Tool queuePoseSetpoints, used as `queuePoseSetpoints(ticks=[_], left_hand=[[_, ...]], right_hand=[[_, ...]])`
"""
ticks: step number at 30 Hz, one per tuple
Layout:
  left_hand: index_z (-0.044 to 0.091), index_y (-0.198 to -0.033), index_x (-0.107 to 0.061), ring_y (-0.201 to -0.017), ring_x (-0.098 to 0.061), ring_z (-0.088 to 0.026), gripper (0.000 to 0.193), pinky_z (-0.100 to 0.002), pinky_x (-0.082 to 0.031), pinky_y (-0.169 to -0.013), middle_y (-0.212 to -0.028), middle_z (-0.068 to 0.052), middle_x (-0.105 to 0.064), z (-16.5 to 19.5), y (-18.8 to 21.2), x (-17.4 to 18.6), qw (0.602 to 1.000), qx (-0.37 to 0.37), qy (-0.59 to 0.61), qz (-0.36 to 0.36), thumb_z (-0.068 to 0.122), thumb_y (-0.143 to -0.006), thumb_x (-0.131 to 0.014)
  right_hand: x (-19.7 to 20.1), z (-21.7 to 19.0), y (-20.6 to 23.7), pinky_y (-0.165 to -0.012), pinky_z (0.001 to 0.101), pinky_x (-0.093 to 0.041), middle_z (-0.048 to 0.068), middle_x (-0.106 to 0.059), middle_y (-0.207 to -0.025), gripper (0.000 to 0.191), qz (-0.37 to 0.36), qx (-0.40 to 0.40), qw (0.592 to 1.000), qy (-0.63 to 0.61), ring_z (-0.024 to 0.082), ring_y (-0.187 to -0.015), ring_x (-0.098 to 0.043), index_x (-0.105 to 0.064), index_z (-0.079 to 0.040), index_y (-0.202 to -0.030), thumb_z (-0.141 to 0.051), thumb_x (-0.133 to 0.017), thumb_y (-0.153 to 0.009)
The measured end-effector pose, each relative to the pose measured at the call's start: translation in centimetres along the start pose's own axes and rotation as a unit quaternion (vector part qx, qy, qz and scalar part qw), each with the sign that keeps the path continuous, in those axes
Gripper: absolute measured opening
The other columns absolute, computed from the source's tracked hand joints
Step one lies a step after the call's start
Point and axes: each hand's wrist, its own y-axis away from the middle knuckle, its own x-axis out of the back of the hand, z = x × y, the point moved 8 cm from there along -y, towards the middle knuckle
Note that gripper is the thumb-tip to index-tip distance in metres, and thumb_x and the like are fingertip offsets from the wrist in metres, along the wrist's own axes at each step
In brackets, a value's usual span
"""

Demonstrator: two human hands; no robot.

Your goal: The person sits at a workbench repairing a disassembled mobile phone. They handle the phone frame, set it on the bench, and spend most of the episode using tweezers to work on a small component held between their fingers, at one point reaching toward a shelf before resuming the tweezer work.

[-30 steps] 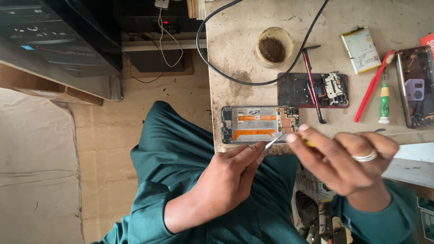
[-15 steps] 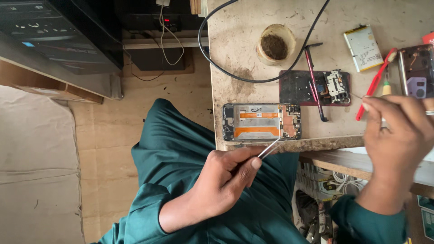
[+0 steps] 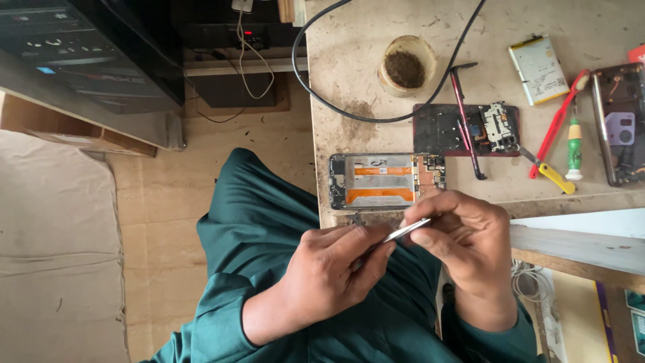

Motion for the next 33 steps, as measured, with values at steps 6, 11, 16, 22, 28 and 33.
queuePoseSetpoints(ticks=[6, 11, 16, 22, 28, 33], left_hand=[[0.001, -0.115, -0.067, -0.067, -0.069, -0.026, 0.023, -0.038, -0.054, -0.056, -0.077, -0.008, -0.066, 0.7, 0.3, 0.6, 0.997, -0.050, -0.066, 0.008, 0.002, -0.093, -0.075], [0.003, -0.111, -0.069, -0.062, -0.069, -0.023, 0.015, -0.034, -0.055, -0.056, -0.075, -0.008, -0.066, -0.4, 0.3, 0.4, 0.999, 0.030, 0.039, 0.004, 0.007, -0.098, -0.074], [0.005, -0.109, -0.074, -0.056, -0.067, -0.018, 0.012, -0.028, -0.054, -0.056, -0.067, -0.009, -0.065, -1.4, 0.1, -0.3, 0.989, 0.107, 0.098, 0.006, 0.011, -0.099, -0.071], [0.003, -0.108, -0.076, -0.057, -0.064, -0.007, 0.017, -0.023, -0.052, -0.053, -0.063, -0.002, -0.065, -2.8, 0.8, -1.1, 0.962, 0.195, 0.190, -0.025, 0.015, -0.103, -0.065], [-0.001, -0.107, -0.076, -0.060, -0.057, -0.003, 0.024, -0.021, -0.046, -0.054, -0.066, 0.001, -0.063, -3.7, 1.2, -2.1, 0.931, 0.217, 0.291, -0.031, 0.019, -0.107, -0.063], [-0.002, -0.105, -0.076, -0.061, -0.056, -0.003, 0.026, -0.022, -0.046, -0.056, -0.066, 0.000, -0.062, -3.6, 1.2, -2.8, 0.911, 0.225, 0.342, -0.049, 0.019, -0.109, -0.062]], right_hand=[[-1.4, -0.9, -0.8, -0.076, 0.0322, -0.060, 0.021, -0.071, -0.093, 0.007, -0.021, 0.034, 0.994, -0.105, 0.024, -0.079, -0.071, -0.065, 0.007, -0.099, 0.006, -0.071, -0.095], [-2.0, -1.2, -0.6, -0.068, 0.0290, -0.056, 0.021, -0.068, -0.090, 0.010, -0.014, 0.104, 0.985, -0.139, 0.019, -0.071, -0.064, -0.062, 0.005, -0.100, 0.000, -0.070, -0.101], [-2.6, 0.4, -0.4, -0.060, 0.0246, -0.051, 0.021, -0.064, -0.090, 0.016, 0.039, 0.154, 0.968, -0.196, 0.015, -0.061, -0.056, -0.058, 0.002, -0.106, -0.010, -0.069, -0.105], [-2.5, 1.5, -0.7, -0.058, 0.0239, -0.050, 0.021, -0.063, -0.091, 0.021, 0.042, 0.121, 0.958, -0.258, 0.014, -0.058, -0.056, -0.057, 0.004, -0.103, -0.012, -0.069, -0.106], [-1.6, -0.5, -1.0, -0.057, 0.0246, -0.052, 0.018, -0.062, -0.089, 0.020, 0.054, 0.181, 0.980, -0.068, 0.016, -0.060, -0.059, -0.057, 0.004, -0.103, -0.014, -0.063, -0.107], [-2.0, -1.4, -0.3, -0.065, 0.0277, -0.052, 0.013, -0.059, -0.084, 0.022, 0.088, 0.236, 0.968, -0.003, 0.018, -0.066, -0.058, -0.054, 0.003, -0.102, -0.016, -0.060, -0.111]])
